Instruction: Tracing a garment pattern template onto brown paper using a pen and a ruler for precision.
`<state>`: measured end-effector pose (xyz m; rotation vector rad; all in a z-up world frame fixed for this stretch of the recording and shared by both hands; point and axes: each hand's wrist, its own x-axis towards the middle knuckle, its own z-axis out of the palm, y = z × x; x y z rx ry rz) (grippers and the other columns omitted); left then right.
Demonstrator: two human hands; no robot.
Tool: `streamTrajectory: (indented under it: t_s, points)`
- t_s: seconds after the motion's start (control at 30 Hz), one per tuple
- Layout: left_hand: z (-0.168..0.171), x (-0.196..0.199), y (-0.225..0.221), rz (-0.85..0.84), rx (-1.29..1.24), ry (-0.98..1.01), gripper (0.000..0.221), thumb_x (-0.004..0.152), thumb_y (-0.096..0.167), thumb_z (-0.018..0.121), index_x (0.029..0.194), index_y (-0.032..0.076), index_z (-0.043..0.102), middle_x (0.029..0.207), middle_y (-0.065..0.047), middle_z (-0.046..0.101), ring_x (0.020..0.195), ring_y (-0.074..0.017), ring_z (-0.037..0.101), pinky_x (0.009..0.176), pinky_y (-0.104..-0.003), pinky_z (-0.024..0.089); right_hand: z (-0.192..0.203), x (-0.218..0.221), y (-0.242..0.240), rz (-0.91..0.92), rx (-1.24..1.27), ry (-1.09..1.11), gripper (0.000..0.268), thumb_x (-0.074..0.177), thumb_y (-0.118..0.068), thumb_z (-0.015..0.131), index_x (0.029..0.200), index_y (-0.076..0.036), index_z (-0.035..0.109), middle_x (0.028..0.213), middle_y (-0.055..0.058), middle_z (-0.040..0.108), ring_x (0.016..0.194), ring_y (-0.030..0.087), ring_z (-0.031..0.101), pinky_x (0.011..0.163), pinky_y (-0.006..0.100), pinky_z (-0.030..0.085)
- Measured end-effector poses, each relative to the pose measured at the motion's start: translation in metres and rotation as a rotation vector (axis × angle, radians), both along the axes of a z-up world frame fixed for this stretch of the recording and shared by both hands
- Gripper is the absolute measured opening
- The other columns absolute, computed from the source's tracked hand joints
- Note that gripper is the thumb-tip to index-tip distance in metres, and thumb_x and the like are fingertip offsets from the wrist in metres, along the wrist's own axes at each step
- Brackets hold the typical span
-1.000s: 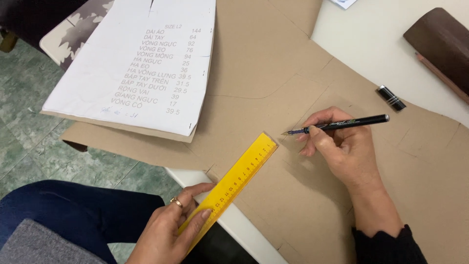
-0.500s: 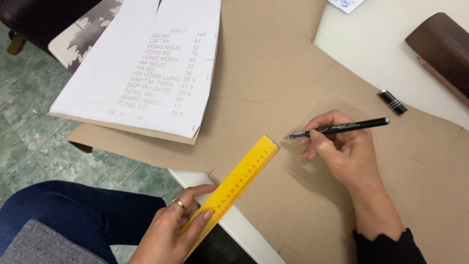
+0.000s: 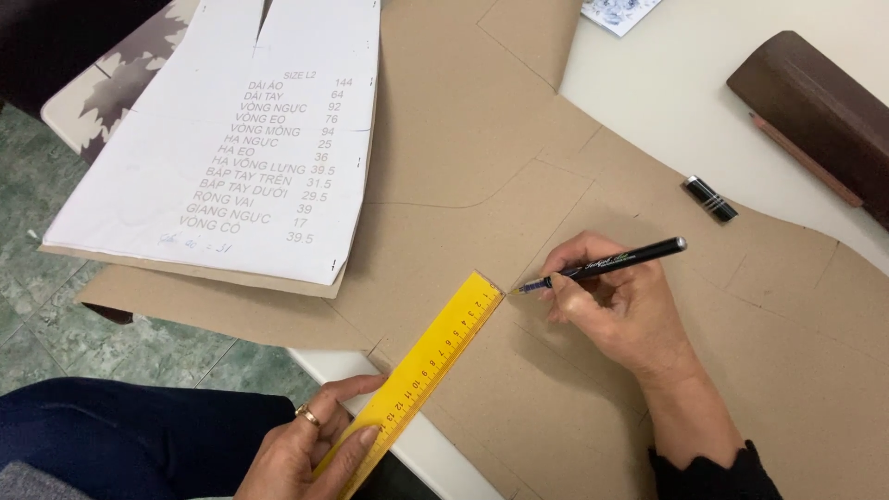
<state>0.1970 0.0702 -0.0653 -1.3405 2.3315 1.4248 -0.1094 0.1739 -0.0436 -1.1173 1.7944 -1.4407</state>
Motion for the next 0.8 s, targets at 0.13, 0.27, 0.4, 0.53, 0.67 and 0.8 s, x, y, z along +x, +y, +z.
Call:
streamTrajectory:
  t_s: [0.13,0.27,0.4,0.53,0.67,0.8]
  points:
    - [-0.0039,0.0025,-0.0006,0.016,-0.003,0.056,0.047,0.084,0.033,0.068,0.130,0.035,0.064,0.057,0.007,0.049,0.044,-0.0065,0.038,0.044,-0.019,0.035,-0.0026,-0.0013,-0.0008,0.021,-0.006,0.044,0.006,0.079,-0.003,0.061,0.079,-0.004,0.067,0.069,0.002,0.065,0.059,0.009,0.064,0.046,0.018,0.058]
    - [-0.0024,0.0031,0.0008,0.083,-0.061,0.090,0.047,0.081,0.032,0.070,0.128,0.032,0.069,0.054,0.006,0.043,0.042,-0.0068,0.034,0.042,-0.020,0.031,-0.0008,-0.0001,-0.0009,0.030,-0.015,0.027,0.007,0.081,-0.003,0.059,0.080,-0.004,0.066,0.068,0.003,0.064,0.057,0.009,0.062,0.046,0.018,0.059]
    - [-0.0004,0.0032,-0.0033,0.071,-0.088,0.024,0.048,0.082,0.033,0.068,0.129,0.036,0.065,0.057,0.006,0.047,0.043,-0.0073,0.038,0.043,-0.019,0.037,-0.0009,-0.0008,-0.0012,0.035,-0.011,0.047,0.008,0.080,-0.003,0.060,0.081,-0.005,0.067,0.071,0.003,0.065,0.060,0.009,0.065,0.047,0.018,0.059]
    - [-0.0006,0.0033,-0.0041,0.057,-0.076,-0.005,0.047,0.083,0.032,0.068,0.130,0.038,0.063,0.058,0.007,0.051,0.043,-0.0074,0.037,0.042,-0.020,0.035,-0.0019,-0.0013,-0.0012,0.041,-0.014,0.074,0.009,0.080,-0.003,0.059,0.082,-0.005,0.067,0.072,0.002,0.065,0.061,0.008,0.064,0.047,0.017,0.056]
    - [-0.0045,0.0055,-0.0049,0.029,-0.096,0.034,0.048,0.083,0.033,0.067,0.130,0.036,0.063,0.056,0.006,0.045,0.041,-0.0068,0.035,0.040,-0.021,0.032,-0.0037,-0.0012,-0.0011,0.037,-0.019,0.009,0.005,0.082,-0.003,0.061,0.081,-0.004,0.066,0.071,0.002,0.062,0.060,0.008,0.062,0.047,0.018,0.060]
    - [-0.0055,0.0060,-0.0048,0.030,-0.100,0.072,0.048,0.083,0.031,0.067,0.131,0.033,0.063,0.056,0.006,0.045,0.041,-0.0065,0.037,0.041,-0.020,0.034,-0.0018,-0.0019,-0.0014,0.051,-0.020,0.059,0.007,0.080,-0.002,0.059,0.081,-0.005,0.066,0.072,0.002,0.064,0.060,0.009,0.064,0.047,0.017,0.059]
